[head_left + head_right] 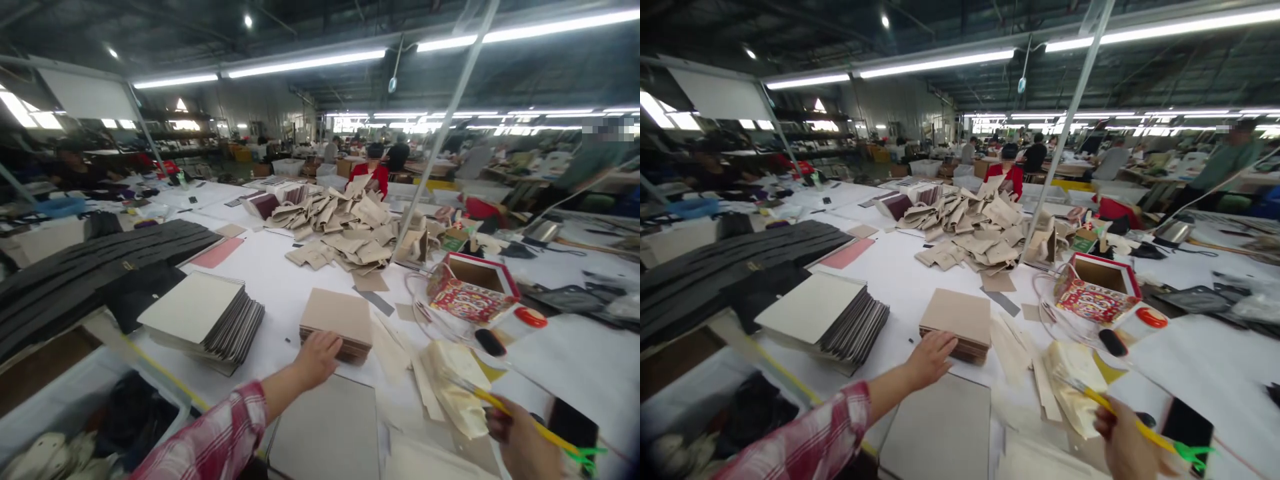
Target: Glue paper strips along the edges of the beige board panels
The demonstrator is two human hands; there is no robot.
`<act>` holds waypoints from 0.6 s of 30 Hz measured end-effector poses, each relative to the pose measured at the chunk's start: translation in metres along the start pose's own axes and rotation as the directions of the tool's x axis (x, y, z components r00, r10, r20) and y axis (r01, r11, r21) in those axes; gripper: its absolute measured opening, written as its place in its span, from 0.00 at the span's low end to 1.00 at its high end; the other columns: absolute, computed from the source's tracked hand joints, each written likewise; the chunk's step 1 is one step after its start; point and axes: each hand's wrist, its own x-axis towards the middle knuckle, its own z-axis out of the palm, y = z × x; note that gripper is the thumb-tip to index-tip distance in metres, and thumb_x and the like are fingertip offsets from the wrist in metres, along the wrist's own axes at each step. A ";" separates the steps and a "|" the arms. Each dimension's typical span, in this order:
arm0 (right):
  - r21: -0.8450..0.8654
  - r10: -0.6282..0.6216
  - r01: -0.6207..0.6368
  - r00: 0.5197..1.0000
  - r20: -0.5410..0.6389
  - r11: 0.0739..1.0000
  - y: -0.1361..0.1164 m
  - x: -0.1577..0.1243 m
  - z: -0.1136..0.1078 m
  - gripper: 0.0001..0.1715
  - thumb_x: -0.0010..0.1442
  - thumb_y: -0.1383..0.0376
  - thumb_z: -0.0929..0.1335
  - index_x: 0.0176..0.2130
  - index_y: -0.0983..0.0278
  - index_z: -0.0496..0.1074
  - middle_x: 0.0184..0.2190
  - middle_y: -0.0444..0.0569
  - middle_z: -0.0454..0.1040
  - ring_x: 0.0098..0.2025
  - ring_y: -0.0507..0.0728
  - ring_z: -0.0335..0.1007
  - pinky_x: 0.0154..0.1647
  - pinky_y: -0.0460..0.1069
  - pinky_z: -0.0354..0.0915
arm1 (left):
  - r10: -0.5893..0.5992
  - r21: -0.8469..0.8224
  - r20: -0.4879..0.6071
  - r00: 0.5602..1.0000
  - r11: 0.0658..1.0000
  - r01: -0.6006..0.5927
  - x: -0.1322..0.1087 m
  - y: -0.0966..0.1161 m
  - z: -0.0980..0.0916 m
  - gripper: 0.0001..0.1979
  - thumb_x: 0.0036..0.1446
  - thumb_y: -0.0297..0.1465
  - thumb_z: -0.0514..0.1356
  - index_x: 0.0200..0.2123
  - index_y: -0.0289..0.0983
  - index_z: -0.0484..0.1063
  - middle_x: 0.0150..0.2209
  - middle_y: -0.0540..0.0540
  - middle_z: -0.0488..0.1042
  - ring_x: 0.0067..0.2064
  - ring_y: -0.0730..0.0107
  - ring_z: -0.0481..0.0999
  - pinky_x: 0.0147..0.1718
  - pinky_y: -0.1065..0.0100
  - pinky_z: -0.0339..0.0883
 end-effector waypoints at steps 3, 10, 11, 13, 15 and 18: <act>0.079 -0.025 -0.009 0.908 0.419 0.997 -0.043 -0.030 0.121 0.18 0.43 0.56 0.68 0.33 0.65 0.69 0.20 0.45 0.68 0.18 0.49 0.63 0.16 0.44 0.61 | 0.007 0.062 0.095 0.995 0.998 -0.013 0.044 -0.009 0.014 0.29 0.55 0.41 0.52 0.57 0.35 0.53 0.58 0.39 0.55 0.58 0.57 0.52 0.55 0.54 0.46; -0.194 -0.036 0.284 0.642 0.766 0.939 -0.046 -0.097 0.302 0.14 0.47 0.57 0.67 0.30 0.66 0.68 0.15 0.40 0.67 0.14 0.47 0.60 0.15 0.42 0.58 | -0.011 0.015 0.139 0.990 1.000 0.009 0.050 -0.013 0.043 0.32 0.54 0.43 0.53 0.57 0.30 0.51 0.59 0.35 0.53 0.60 0.51 0.47 0.54 0.49 0.44; -0.211 -0.032 0.312 0.623 0.781 0.926 -0.042 -0.099 0.310 0.13 0.48 0.58 0.66 0.30 0.65 0.68 0.15 0.40 0.67 0.14 0.47 0.60 0.14 0.41 0.57 | -0.005 0.006 0.140 0.990 1.000 0.005 0.049 -0.014 0.043 0.33 0.54 0.42 0.53 0.58 0.30 0.51 0.59 0.35 0.53 0.60 0.50 0.46 0.54 0.49 0.43; -0.239 -0.009 0.347 0.584 0.812 0.907 -0.033 -0.099 0.322 0.11 0.49 0.58 0.65 0.29 0.65 0.68 0.15 0.40 0.67 0.13 0.47 0.60 0.13 0.40 0.56 | -0.001 -0.010 0.143 0.990 1.000 0.003 0.048 -0.016 0.042 0.33 0.53 0.42 0.53 0.58 0.30 0.52 0.59 0.35 0.53 0.60 0.49 0.47 0.55 0.49 0.41; -0.268 0.015 0.374 0.558 0.830 0.888 -0.028 -0.091 0.332 0.10 0.49 0.59 0.65 0.27 0.65 0.68 0.14 0.40 0.67 0.13 0.47 0.60 0.12 0.40 0.56 | -0.003 -0.021 0.146 0.989 1.000 0.006 0.049 -0.017 0.043 0.32 0.54 0.43 0.52 0.57 0.30 0.52 0.58 0.34 0.54 0.59 0.49 0.48 0.56 0.49 0.39; -0.287 -0.025 0.416 0.602 0.798 0.863 -0.026 -0.071 0.353 0.09 0.50 0.60 0.64 0.27 0.65 0.68 0.15 0.41 0.67 0.13 0.47 0.60 0.13 0.40 0.57 | 0.003 -0.026 0.149 0.989 1.000 0.001 0.049 -0.018 0.047 0.34 0.54 0.45 0.50 0.59 0.31 0.49 0.59 0.35 0.51 0.60 0.51 0.47 0.56 0.49 0.40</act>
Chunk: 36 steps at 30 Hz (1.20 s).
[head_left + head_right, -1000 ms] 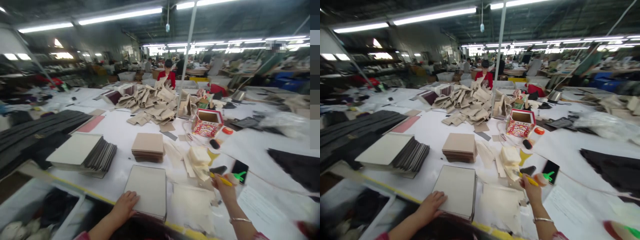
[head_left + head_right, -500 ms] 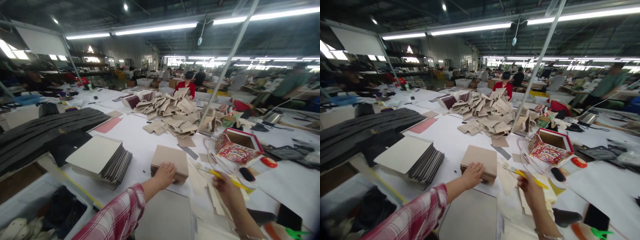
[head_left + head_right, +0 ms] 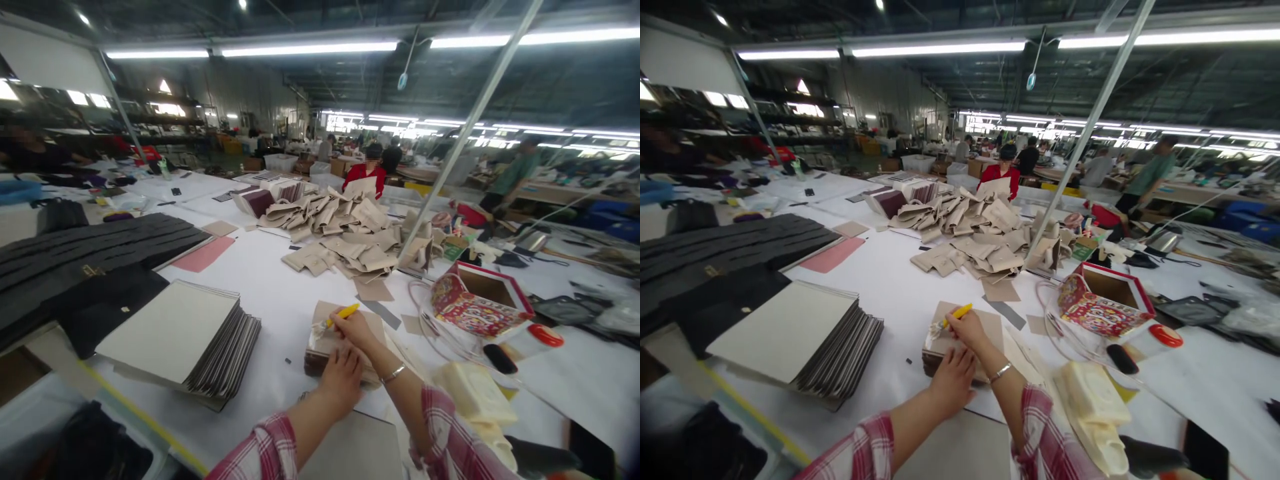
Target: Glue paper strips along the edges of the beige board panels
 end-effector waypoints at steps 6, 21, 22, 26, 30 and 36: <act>-0.049 0.024 -0.036 0.973 -0.230 0.998 0.014 0.041 -0.017 0.11 0.52 0.60 0.63 0.30 0.66 0.68 0.18 0.43 0.70 0.15 0.47 0.64 0.16 0.41 0.61 | 0.005 0.000 -0.006 1.000 1.000 -0.005 0.001 -0.001 0.005 0.35 0.54 0.45 0.50 0.60 0.33 0.47 0.61 0.37 0.49 0.60 0.52 0.46 0.55 0.49 0.41; -0.221 0.052 -0.163 0.898 -0.437 0.962 0.044 -0.058 -0.114 0.11 0.51 0.60 0.63 0.26 0.65 0.70 0.15 0.40 0.68 0.15 0.47 0.65 0.18 0.40 0.60 | -0.042 0.019 -0.060 0.997 0.999 0.044 0.012 -0.002 -0.003 0.26 0.52 0.41 0.56 0.53 0.41 0.58 0.58 0.39 0.56 0.56 0.54 0.55 0.49 0.54 0.50; -0.226 0.049 -0.158 0.905 -0.423 0.961 0.045 -0.075 -0.110 0.12 0.51 0.60 0.63 0.26 0.65 0.70 0.15 0.40 0.68 0.15 0.47 0.64 0.17 0.40 0.60 | -0.062 0.023 -0.070 0.996 0.998 0.064 0.014 -0.003 -0.005 0.24 0.52 0.40 0.56 0.52 0.40 0.59 0.57 0.39 0.57 0.56 0.55 0.55 0.49 0.55 0.51; -0.194 0.045 -0.127 0.925 -0.378 0.973 0.046 -0.139 -0.099 0.14 0.52 0.56 0.62 0.28 0.64 0.70 0.15 0.39 0.67 0.15 0.48 0.64 0.18 0.41 0.61 | -0.122 0.030 -0.058 0.991 0.992 0.124 0.024 -0.006 -0.016 0.18 0.53 0.35 0.56 0.47 0.37 0.61 0.49 0.39 0.63 0.50 0.57 0.60 0.45 0.58 0.55; -0.083 0.011 -0.057 0.882 -0.471 0.995 0.037 -0.171 -0.101 0.18 0.53 0.53 0.63 0.34 0.64 0.69 0.20 0.42 0.69 0.19 0.49 0.66 0.21 0.44 0.65 | -0.074 0.042 0.015 0.997 0.996 0.074 0.031 -0.005 -0.030 0.14 0.52 0.31 0.56 0.42 0.32 0.64 0.41 0.39 0.66 0.44 0.59 0.64 0.42 0.59 0.58; -0.057 -0.009 -0.023 0.861 -0.509 0.998 0.013 -0.162 -0.105 0.18 0.52 0.53 0.63 0.34 0.64 0.69 0.19 0.41 0.69 0.19 0.49 0.65 0.23 0.43 0.64 | -0.039 0.061 0.097 0.995 0.998 0.033 0.029 0.002 -0.041 0.12 0.51 0.33 0.58 0.37 0.31 0.70 0.39 0.38 0.68 0.44 0.59 0.66 0.41 0.64 0.60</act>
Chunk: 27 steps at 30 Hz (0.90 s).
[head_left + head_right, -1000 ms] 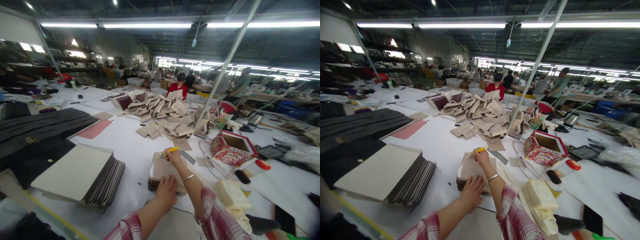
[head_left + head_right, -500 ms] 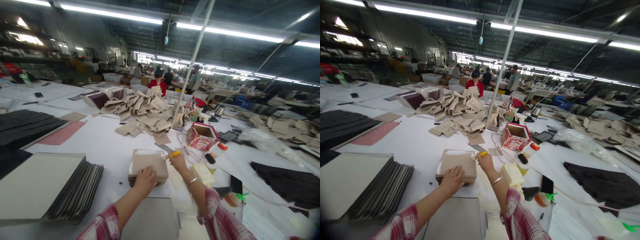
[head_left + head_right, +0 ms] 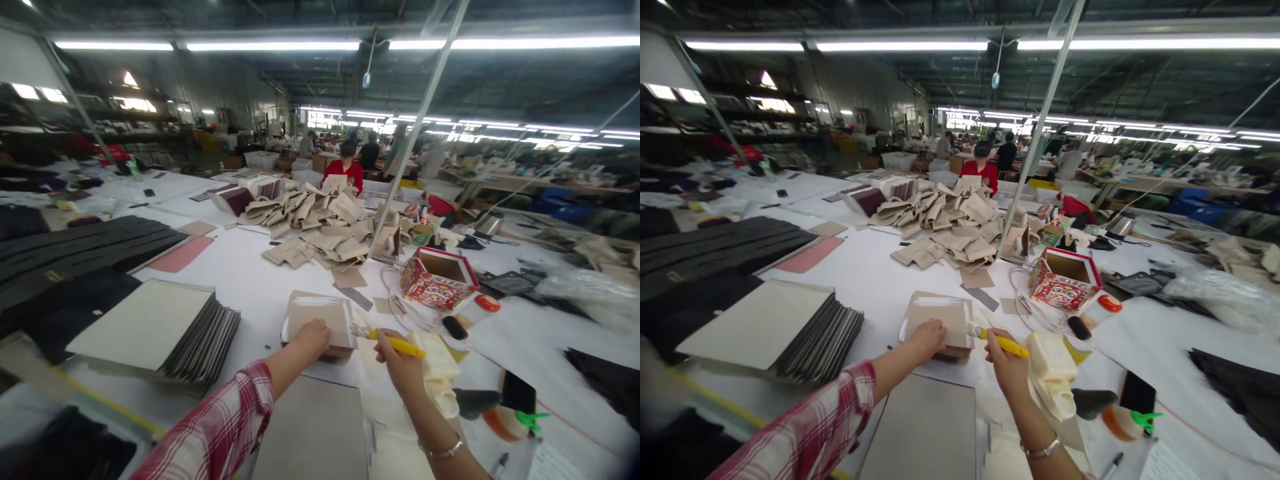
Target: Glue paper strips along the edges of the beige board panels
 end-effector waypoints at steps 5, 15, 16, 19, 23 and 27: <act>0.192 0.025 -0.088 0.950 0.312 0.977 -0.031 0.034 0.072 0.15 0.49 0.56 0.65 0.33 0.65 0.69 0.16 0.40 0.67 0.15 0.48 0.61 0.17 0.43 0.60 | -0.035 0.022 0.047 0.998 0.999 0.034 -0.003 0.015 0.000 0.11 0.53 0.28 0.55 0.37 0.28 0.71 0.38 0.36 0.71 0.43 0.57 0.67 0.41 0.63 0.61; 0.277 0.032 -0.123 0.950 0.311 0.953 -0.049 0.077 0.147 0.10 0.48 0.60 0.66 0.31 0.64 0.69 0.19 0.45 0.70 0.17 0.51 0.63 0.19 0.48 0.64 | -0.005 -0.016 0.022 1.000 1.000 0.006 -0.013 0.012 0.004 0.13 0.52 0.21 0.50 0.39 0.27 0.69 0.37 0.35 0.71 0.41 0.58 0.69 0.37 0.64 0.64; 0.294 0.028 -0.112 0.961 0.276 0.949 -0.050 0.079 0.135 0.14 0.49 0.58 0.65 0.34 0.64 0.69 0.21 0.46 0.71 0.18 0.50 0.64 0.21 0.48 0.65 | 0.007 -0.032 0.014 1.000 0.999 -0.007 -0.014 0.010 0.005 0.12 0.52 0.21 0.50 0.38 0.28 0.69 0.37 0.36 0.71 0.41 0.59 0.69 0.37 0.64 0.64; 0.342 0.000 -0.061 0.984 0.177 0.938 -0.051 0.078 0.079 0.23 0.52 0.53 0.63 0.42 0.64 0.65 0.26 0.45 0.72 0.19 0.49 0.65 0.23 0.47 0.66 | 0.010 -0.076 -0.022 1.000 0.997 -0.012 -0.015 0.008 0.005 0.11 0.50 0.21 0.51 0.37 0.30 0.69 0.35 0.38 0.71 0.39 0.60 0.70 0.36 0.65 0.65; 0.341 -0.045 0.027 0.998 0.046 0.940 -0.028 0.048 0.000 0.27 0.53 0.48 0.61 0.46 0.63 0.61 0.26 0.44 0.72 0.18 0.49 0.66 0.20 0.46 0.65 | -0.087 -0.102 -0.125 0.988 0.992 0.075 -0.021 -0.001 -0.014 0.09 0.51 0.21 0.50 0.35 0.32 0.67 0.34 0.40 0.71 0.38 0.63 0.71 0.36 0.65 0.64; 0.229 -0.051 0.053 0.999 -0.015 0.972 0.010 0.001 -0.025 0.21 0.54 0.49 0.61 0.39 0.62 0.60 0.29 0.46 0.72 0.23 0.51 0.69 0.25 0.47 0.66 | -0.445 -0.428 -0.401 0.800 0.864 0.266 -0.042 -0.022 -0.050 0.08 0.55 0.27 0.49 0.35 0.34 0.66 0.34 0.42 0.71 0.37 0.66 0.72 0.38 0.66 0.65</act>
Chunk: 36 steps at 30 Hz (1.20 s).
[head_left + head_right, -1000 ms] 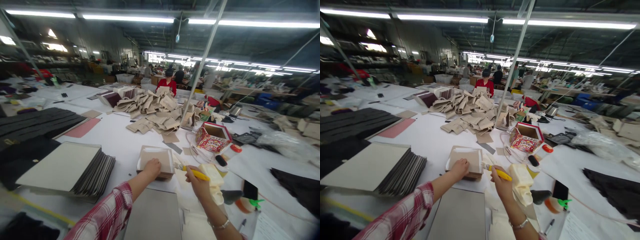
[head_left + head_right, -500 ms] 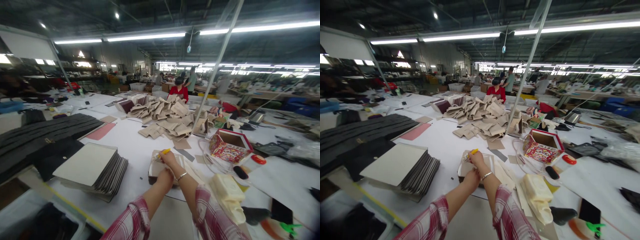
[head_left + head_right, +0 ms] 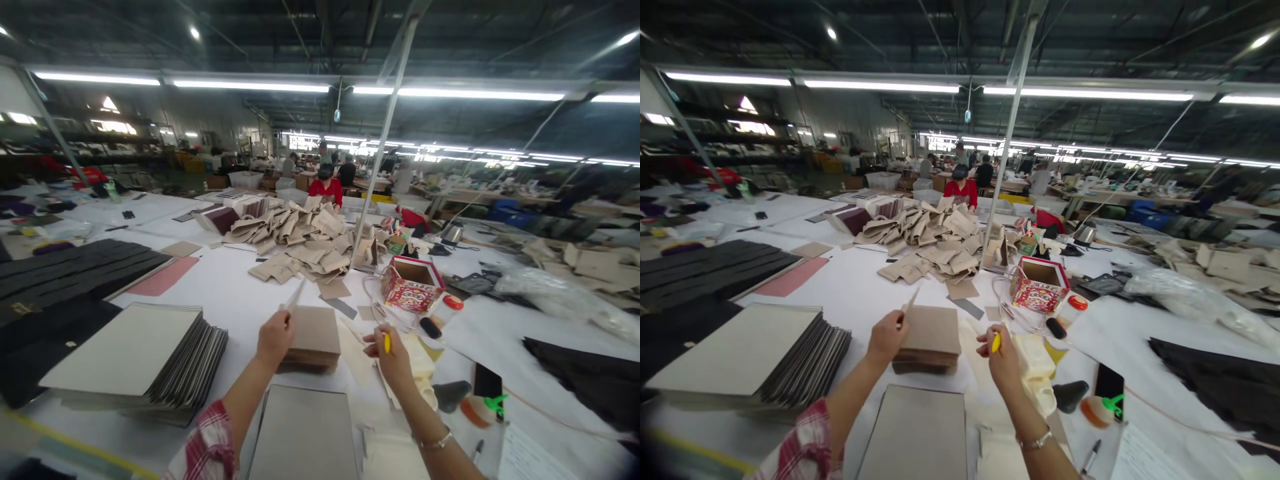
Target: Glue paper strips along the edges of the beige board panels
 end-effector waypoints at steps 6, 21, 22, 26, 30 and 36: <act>-0.109 0.029 -0.028 1.000 0.010 0.994 0.018 -0.050 0.039 0.16 0.54 0.52 0.62 0.35 0.61 0.59 0.28 0.44 0.70 0.27 0.53 0.68 0.28 0.49 0.65 | -0.477 -0.909 0.022 0.879 0.357 0.217 -0.033 0.023 -0.034 0.12 0.44 0.34 0.59 0.31 0.33 0.65 0.28 0.48 0.71 0.29 0.70 0.73 0.28 0.67 0.70; -0.026 0.070 -0.069 0.995 0.075 0.997 0.036 -0.120 -0.014 0.17 0.49 0.56 0.67 0.34 0.60 0.57 0.25 0.41 0.65 0.27 0.51 0.65 0.31 0.48 0.64 | -0.449 -0.903 0.399 0.799 -0.041 0.428 -0.161 0.013 -0.025 0.20 0.50 0.44 0.56 0.44 0.43 0.60 0.36 0.50 0.71 0.30 0.72 0.74 0.30 0.63 0.70; -0.085 0.063 -0.055 0.993 0.104 0.995 0.043 -0.128 -0.020 0.17 0.50 0.56 0.67 0.33 0.61 0.57 0.25 0.41 0.65 0.26 0.51 0.64 0.30 0.48 0.64 | -0.490 -0.872 0.421 0.763 0.012 0.489 -0.173 0.002 -0.021 0.20 0.50 0.46 0.55 0.42 0.41 0.62 0.34 0.50 0.71 0.29 0.72 0.73 0.28 0.65 0.70; -0.265 0.091 -0.033 0.973 0.211 0.964 0.081 -0.162 -0.032 0.14 0.53 0.55 0.65 0.33 0.61 0.58 0.25 0.42 0.65 0.26 0.51 0.64 0.30 0.47 0.63 | -0.547 -0.669 0.448 0.707 0.320 0.671 -0.219 -0.038 0.000 0.18 0.46 0.44 0.59 0.31 0.35 0.68 0.26 0.50 0.70 0.26 0.72 0.70 0.22 0.73 0.64; -0.378 0.146 -0.061 0.969 0.201 0.924 0.112 -0.182 -0.019 0.15 0.52 0.53 0.63 0.31 0.61 0.59 0.24 0.43 0.66 0.26 0.52 0.64 0.30 0.47 0.62 | -0.545 -0.557 0.402 0.736 0.492 0.669 -0.239 -0.058 0.014 0.15 0.46 0.41 0.59 0.28 0.33 0.71 0.23 0.50 0.71 0.26 0.72 0.68 0.25 0.73 0.62; -0.467 0.173 -0.080 0.972 0.159 0.881 0.121 -0.176 0.001 0.16 0.52 0.51 0.62 0.31 0.60 0.58 0.24 0.43 0.66 0.25 0.53 0.65 0.28 0.48 0.61 | -0.581 -0.499 0.396 0.711 0.514 0.698 -0.225 -0.074 0.020 0.15 0.44 0.40 0.60 0.24 0.33 0.72 0.21 0.50 0.71 0.26 0.71 0.68 0.26 0.73 0.61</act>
